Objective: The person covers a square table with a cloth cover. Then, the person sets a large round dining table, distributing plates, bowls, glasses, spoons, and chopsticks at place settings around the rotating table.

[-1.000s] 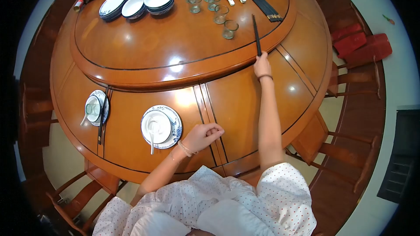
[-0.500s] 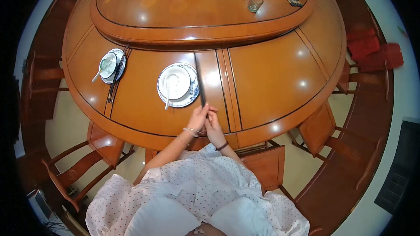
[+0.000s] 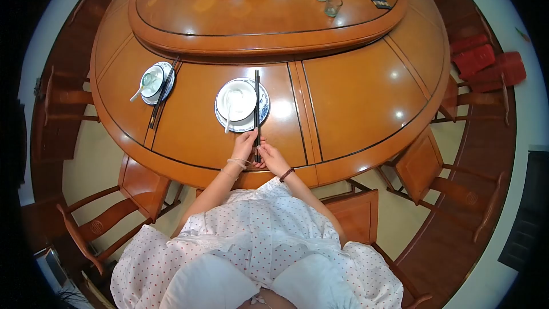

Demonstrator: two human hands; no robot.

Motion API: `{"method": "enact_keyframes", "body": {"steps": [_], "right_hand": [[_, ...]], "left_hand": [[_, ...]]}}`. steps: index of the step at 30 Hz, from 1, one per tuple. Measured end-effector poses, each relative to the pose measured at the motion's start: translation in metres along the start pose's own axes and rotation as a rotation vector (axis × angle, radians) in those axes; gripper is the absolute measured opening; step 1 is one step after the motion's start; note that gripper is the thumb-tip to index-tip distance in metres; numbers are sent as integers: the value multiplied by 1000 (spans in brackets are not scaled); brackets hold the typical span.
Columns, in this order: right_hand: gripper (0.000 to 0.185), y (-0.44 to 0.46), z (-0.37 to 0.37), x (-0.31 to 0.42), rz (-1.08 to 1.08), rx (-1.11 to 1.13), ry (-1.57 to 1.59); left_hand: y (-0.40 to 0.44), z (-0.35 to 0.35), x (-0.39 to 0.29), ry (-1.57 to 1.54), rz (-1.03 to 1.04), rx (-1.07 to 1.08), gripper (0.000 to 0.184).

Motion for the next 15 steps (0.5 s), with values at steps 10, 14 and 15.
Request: {"method": "enact_keyframes", "body": {"steps": [10, 14, 15], "right_hand": [[29, 5, -3, 13, 127, -31, -201], [31, 6, -12, 24, 96, -70, -229], [31, 6, -19, 28, 72, -96, -255]], "left_hand": [[6, -12, 3, 52, 52, 31, 32], [-5, -18, -9, 54, -45, -7, 36], [-10, -21, -12, 53, -65, -15, 38]]}}
Point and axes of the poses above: each hand's wrist, its own y-axis towards the middle knuckle, its own z-axis out of the palm, x = y × z, the point moved 6 cm from there along y, towards the middle knuckle, and after that the axes turned 10 degrees about z, right-handed, at the moved point
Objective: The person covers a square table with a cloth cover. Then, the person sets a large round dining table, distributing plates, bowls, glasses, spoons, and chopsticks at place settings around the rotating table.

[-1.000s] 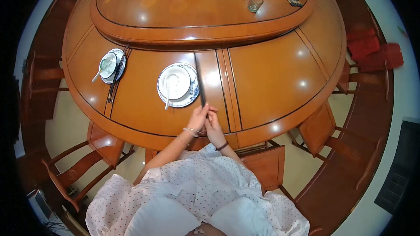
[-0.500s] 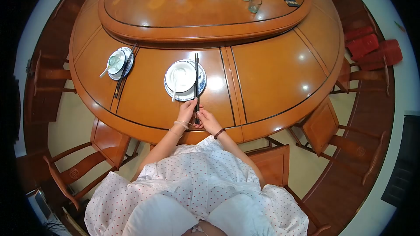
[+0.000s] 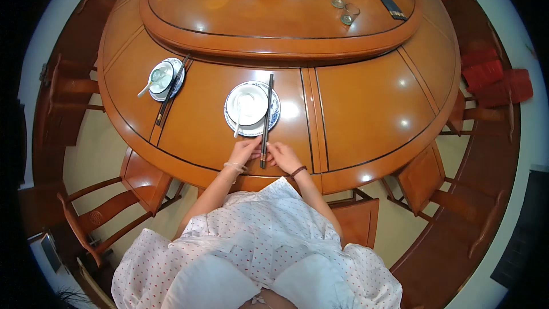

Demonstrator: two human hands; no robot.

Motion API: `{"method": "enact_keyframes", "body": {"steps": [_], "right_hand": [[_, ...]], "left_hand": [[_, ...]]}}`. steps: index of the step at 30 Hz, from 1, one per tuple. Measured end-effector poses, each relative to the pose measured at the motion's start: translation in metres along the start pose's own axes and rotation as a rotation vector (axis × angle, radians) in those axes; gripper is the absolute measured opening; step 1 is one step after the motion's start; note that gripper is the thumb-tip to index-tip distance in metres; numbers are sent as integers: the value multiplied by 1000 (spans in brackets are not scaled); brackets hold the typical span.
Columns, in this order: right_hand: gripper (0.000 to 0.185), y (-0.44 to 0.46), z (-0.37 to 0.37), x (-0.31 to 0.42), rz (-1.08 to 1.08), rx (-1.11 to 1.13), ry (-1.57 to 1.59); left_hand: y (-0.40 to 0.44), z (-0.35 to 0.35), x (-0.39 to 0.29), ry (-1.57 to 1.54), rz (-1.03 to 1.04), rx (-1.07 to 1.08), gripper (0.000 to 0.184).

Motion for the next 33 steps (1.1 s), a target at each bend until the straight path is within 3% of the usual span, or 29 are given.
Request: {"method": "enact_keyframes", "body": {"steps": [2, 4, 6, 7, 9, 10, 12, 15, 16, 17, 19, 21, 23, 26, 29, 31, 33], "right_hand": [[31, 0, -28, 9, -59, -195, 55], [25, 4, -67, 28, -265, -591, -185], [19, -4, -89, 77, -497, -845, -245], [18, -5, -95, 107, -583, -901, -284], [16, 16, -113, 154, -676, -895, -121], [17, 27, -117, 186, -822, -880, -5], [20, 62, -123, 232, -852, -883, -44], [23, 123, -116, 276, -810, -857, -86], [26, 140, -114, 281, -784, -921, -317], [26, 153, -118, 279, -788, -919, -316], [28, 173, -115, 264, -638, -1087, -854], [28, 176, -113, 265, -649, -1052, -844], [28, 173, -113, 267, -613, -1048, -830], [29, 172, -116, 271, -632, -1009, -859], [30, 172, -123, 271, -602, -975, -876], [30, 170, -128, 270, -589, -972, -881], [31, 171, -136, 269, -569, -971, -895]], "left_hand": [[-15, -14, -12, 245, 52, 168, 42], [-42, -34, -32, 561, -77, 424, 42], [-72, -49, -69, 477, -268, 548, 37], [-76, -57, -92, 432, -200, 559, 37], [-70, -78, -138, 421, -114, 456, 37], [-57, -89, -157, 389, -20, 412, 36], [-20, -113, -193, 324, 171, 303, 35], [54, -131, -251, 285, 268, 143, 36], [85, -133, -270, 292, 297, 157, 36], [112, -133, -293, 319, 367, 113, 37], [183, -146, -326, 130, 386, 8, 45], [253, -163, -358, 125, 466, -136, 42], [337, -181, -370, -74, 361, -202, 42], [414, -195, -383, 35, 379, -390, 47], [448, -203, -397, 91, 366, -607, 58], [467, -203, -400, 92, 358, -636, 60], [480, -208, -402, 326, 311, -723, 60]]}}
Point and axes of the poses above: each hand's wrist, its own y-axis towards the middle knuckle, its own z-axis out of the palm, x = y × z, the point moved 6 cm from there along y, towards the middle knuckle, and after that the axes turned 10 degrees about z, right-handed, at the moved point
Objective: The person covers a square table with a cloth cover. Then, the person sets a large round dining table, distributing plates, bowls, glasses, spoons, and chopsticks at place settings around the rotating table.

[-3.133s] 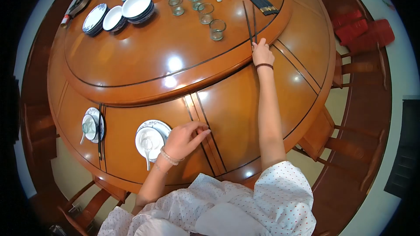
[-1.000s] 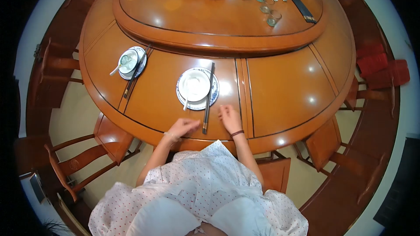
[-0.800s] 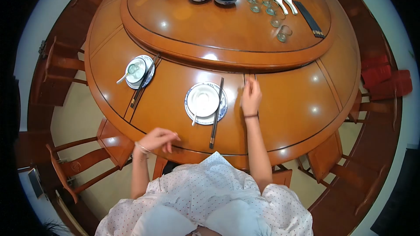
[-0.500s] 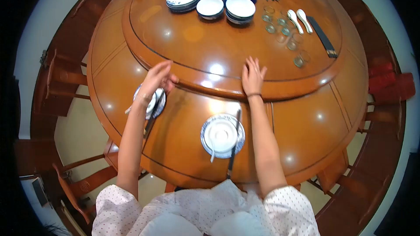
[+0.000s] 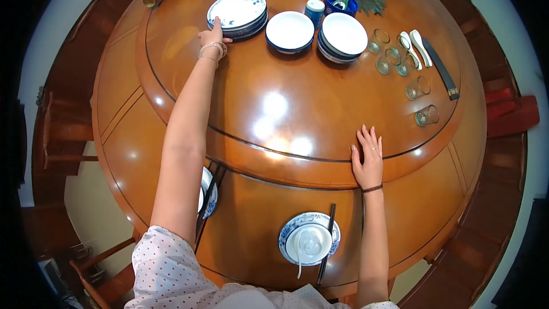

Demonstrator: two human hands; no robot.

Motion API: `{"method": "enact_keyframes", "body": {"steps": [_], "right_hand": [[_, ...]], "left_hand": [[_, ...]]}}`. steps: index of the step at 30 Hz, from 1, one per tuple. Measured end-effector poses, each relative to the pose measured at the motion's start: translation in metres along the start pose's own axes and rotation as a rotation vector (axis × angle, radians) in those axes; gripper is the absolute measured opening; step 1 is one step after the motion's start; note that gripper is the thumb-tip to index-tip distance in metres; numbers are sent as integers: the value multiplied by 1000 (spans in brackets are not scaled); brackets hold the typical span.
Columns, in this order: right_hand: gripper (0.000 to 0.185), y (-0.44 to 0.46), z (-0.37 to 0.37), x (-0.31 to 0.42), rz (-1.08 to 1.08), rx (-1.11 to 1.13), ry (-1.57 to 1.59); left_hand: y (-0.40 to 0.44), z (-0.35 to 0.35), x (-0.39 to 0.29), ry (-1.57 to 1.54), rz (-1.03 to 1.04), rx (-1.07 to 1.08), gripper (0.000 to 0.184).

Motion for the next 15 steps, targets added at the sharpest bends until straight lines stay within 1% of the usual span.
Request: {"method": "enact_keyframes", "body": {"steps": [1, 3, 4, 6, 7, 8, 10, 11, 12, 13, 14, 15], "right_hand": [[30, 0, 0, -5, -3, 11, 2], [29, 1, -2, -11, -11, 16, -15], [29, 2, -5, -16, -3, 18, -27], [27, 4, -8, -22, -43, 11, -28], [21, 4, -10, -22, -69, -59, -45], [21, 8, -8, -21, -62, -60, -44], [15, 21, -2, -9, -142, -52, 42], [14, 32, 1, -1, -89, -47, 73], [14, 45, 6, 9, -38, -43, 105], [16, 62, 18, 9, 78, -6, 271], [18, 81, 32, 11, 193, 35, 438], [20, 100, 48, 13, 300, 74, 652]], "left_hand": [[5, 5, 3, -13, 2, 8, 60], [12, 11, 4, 122, 100, 37, 55], [13, 16, 8, 118, 95, 50, 55], [3, 22, -1, 81, 156, 213, 48], [-5, 21, -7, 85, 154, 214, 37], [-11, 24, -6, 89, 156, 219, 37], [-20, 32, -3, -312, 49, 195, 28], [-29, 33, -7, -311, 54, 201, 28], [-41, 31, -9, -343, 3, 218, 28], [-53, 31, -9, -372, -49, 233, 28], [-60, 32, -9, -368, -44, 233, 28], [-66, 30, -12, -381, 14, 187, 28]]}}
Point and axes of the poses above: each hand's wrist, its own y-axis towards the middle knuckle, its own z-axis out of the palm, x = y × z, the point moved 6 cm from there along y, towards the middle knuckle, and after that the axes turned 10 degrees about z, right-handed, at the moved point
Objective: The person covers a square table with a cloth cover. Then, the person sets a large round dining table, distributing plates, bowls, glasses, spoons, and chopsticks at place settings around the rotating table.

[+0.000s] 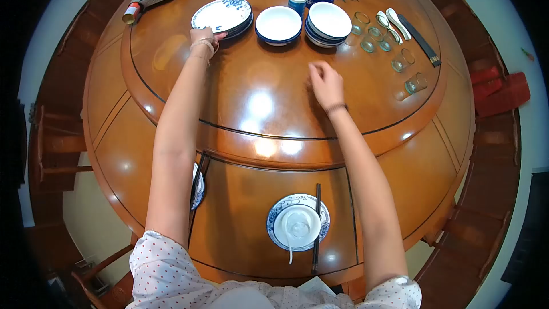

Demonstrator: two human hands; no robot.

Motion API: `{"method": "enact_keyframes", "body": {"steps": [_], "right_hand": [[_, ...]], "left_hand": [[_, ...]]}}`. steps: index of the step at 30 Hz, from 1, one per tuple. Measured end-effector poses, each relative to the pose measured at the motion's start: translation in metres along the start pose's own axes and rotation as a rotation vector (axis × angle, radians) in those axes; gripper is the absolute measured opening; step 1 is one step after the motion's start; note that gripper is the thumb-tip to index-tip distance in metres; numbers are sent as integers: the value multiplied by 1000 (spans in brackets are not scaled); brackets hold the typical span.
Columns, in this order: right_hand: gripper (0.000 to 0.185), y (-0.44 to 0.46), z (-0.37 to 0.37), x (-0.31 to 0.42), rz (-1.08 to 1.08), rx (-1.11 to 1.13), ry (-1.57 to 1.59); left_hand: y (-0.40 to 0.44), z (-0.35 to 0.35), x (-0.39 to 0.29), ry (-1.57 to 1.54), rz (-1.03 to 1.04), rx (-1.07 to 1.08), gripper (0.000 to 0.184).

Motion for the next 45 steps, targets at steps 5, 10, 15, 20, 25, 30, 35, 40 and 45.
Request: {"method": "enact_keyframes", "body": {"steps": [5, 10, 15, 20, 25, 30, 35, 40, 45], "right_hand": [[35, 68, 50, 9, 301, 195, 197], [47, 111, 48, -16, 202, -159, -166], [39, 116, 43, -8, 234, -1, -55], [37, 112, 42, -11, 31, 52, 28], [25, 78, 18, 2, 29, 211, 206], [29, 30, -41, -9, -163, 334, 493], [27, -88, -159, -68, 125, 586, 522], [30, -189, -250, -165, 451, 575, 431], [29, -233, -275, -224, 578, 590, 405]], "left_hand": [[-55, -8, -14, -86, 166, -23, 26], [-176, -58, -39, -151, 402, 181, 24], [-374, -111, -52, 94, 258, 11, 39], [-564, -92, -9, 147, -26, -250, 47], [-643, -16, 73, -99, -234, -231, 50], [-651, 48, 141, -190, -258, -94, 50], [-657, 78, 175, -270, -227, 11, 49], [-664, 110, 202, -316, -222, 60, 50], [-671, 131, 209, -251, -140, -27, 52]]}}
Point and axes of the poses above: each hand's wrist, its own y-axis towards the middle knuckle, its own z-axis out of the palm, x = y × z, the point moved 6 cm from there along y, towards the middle knuckle, and after that the axes turned 10 degrees about z, right-handed, at the moved point
